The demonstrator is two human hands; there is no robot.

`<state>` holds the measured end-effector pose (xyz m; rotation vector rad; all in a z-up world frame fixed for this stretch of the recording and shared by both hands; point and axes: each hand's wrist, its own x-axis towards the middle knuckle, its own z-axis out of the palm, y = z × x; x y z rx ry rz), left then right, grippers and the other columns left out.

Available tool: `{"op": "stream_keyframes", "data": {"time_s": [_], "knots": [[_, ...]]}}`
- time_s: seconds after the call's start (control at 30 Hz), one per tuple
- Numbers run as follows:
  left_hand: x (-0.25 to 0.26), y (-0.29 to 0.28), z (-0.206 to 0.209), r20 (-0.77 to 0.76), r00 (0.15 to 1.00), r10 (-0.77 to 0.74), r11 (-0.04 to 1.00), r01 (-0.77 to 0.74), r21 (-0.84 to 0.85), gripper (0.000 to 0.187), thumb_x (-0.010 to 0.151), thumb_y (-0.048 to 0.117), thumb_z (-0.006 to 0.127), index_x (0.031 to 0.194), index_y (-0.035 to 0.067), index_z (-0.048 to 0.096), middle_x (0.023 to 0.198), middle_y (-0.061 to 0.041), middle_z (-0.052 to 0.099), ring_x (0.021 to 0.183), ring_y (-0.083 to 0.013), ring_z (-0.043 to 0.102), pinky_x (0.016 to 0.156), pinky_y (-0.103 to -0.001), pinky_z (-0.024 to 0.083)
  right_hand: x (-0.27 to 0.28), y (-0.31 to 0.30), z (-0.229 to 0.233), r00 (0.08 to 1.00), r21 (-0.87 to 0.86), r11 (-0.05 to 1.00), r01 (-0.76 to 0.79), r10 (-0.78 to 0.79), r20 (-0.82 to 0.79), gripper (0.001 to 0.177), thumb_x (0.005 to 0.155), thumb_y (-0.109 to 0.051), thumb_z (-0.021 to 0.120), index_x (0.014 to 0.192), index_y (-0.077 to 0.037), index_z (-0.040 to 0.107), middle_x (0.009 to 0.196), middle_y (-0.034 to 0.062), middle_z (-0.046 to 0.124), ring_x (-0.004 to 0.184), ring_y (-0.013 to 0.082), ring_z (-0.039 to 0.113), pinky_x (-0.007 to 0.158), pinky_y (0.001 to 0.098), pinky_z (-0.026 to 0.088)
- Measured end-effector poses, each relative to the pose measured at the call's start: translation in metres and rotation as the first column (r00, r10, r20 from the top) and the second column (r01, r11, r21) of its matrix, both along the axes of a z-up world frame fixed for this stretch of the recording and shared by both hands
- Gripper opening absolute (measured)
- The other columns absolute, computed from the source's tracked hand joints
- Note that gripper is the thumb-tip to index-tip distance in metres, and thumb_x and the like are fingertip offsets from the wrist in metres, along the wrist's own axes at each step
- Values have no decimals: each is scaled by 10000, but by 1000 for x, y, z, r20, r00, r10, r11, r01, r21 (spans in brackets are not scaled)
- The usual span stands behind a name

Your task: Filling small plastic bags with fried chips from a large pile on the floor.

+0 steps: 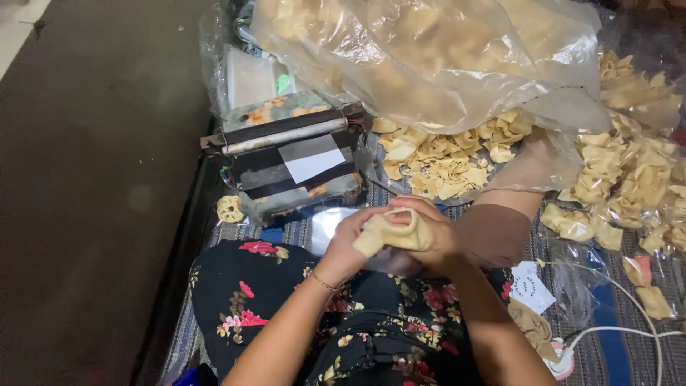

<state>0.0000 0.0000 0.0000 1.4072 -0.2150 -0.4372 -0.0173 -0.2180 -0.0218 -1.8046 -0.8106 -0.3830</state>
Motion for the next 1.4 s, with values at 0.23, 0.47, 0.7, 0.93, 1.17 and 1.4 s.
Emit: {"op": "stream_keyframes", "data": {"time_s": [0.23, 0.47, 0.7, 0.93, 1.17, 1.4], "knots": [[-3, 3, 28, -66, 995, 76, 988, -66, 140, 390, 848, -6, 665, 1235, -3, 715, 967, -192, 736, 650, -212, 725, 565, -292, 621, -19, -1, 18, 954, -78, 983, 165, -179, -239, 386, 752, -21, 813, 1133, 9, 758, 1313, 146, 697, 1170, 332, 683, 975, 446, 520], [-12, 4, 24, -118, 989, 94, 953, -55, 298, 485, 762, 23, 575, 1221, 43, 728, 647, -137, 717, 491, -146, 661, 455, -225, 500, -10, 30, 37, 951, 171, 985, 32, -83, 299, 244, 780, -55, 842, 993, -4, 734, 1164, 221, 699, 1047, 443, 721, 913, 499, 608], [-17, 7, 22, -121, 987, 103, 981, -81, 176, 551, 772, -12, 520, 1301, 5, 673, 709, -166, 727, 509, -105, 623, 477, -198, 478, -37, 30, 20, 968, 104, 963, 248, -251, 20, 502, 649, -91, 957, 1051, 84, 711, 1031, 214, 736, 909, 360, 752, 794, 421, 615], [-24, 11, 41, 475, 880, 10, 929, -184, 321, 508, 793, -68, 521, 1277, -30, 674, 1251, -255, 683, 1176, -473, 634, 1037, -546, 474, -37, 24, 78, 840, -749, 453, 483, -482, 250, 235, 843, -229, 668, 1063, -265, 746, 1061, -4, 694, 855, 281, 727, 695, 438, 533], [-22, 16, 27, 542, 840, -23, 928, -183, 323, 525, 772, -43, 556, 1284, -26, 671, 1283, -214, 681, 1150, -421, 666, 970, -471, 548, -22, 36, 93, 889, -643, 764, 54, -330, -317, 514, 827, -86, 737, 1292, -40, 522, 1187, 161, 557, 990, 450, 678, 848, 561, 575], [-20, 19, 38, 644, 763, 65, 944, -255, 208, 501, 821, -43, 586, 1307, 39, 672, 1307, -174, 683, 1025, -367, 736, 783, -370, 623, -31, 40, 49, 956, -211, 933, 292, -290, 39, 354, 795, 87, 519, 1112, 145, 664, 1331, 365, 592, 1207, 424, 650, 951, 356, 632]]}}
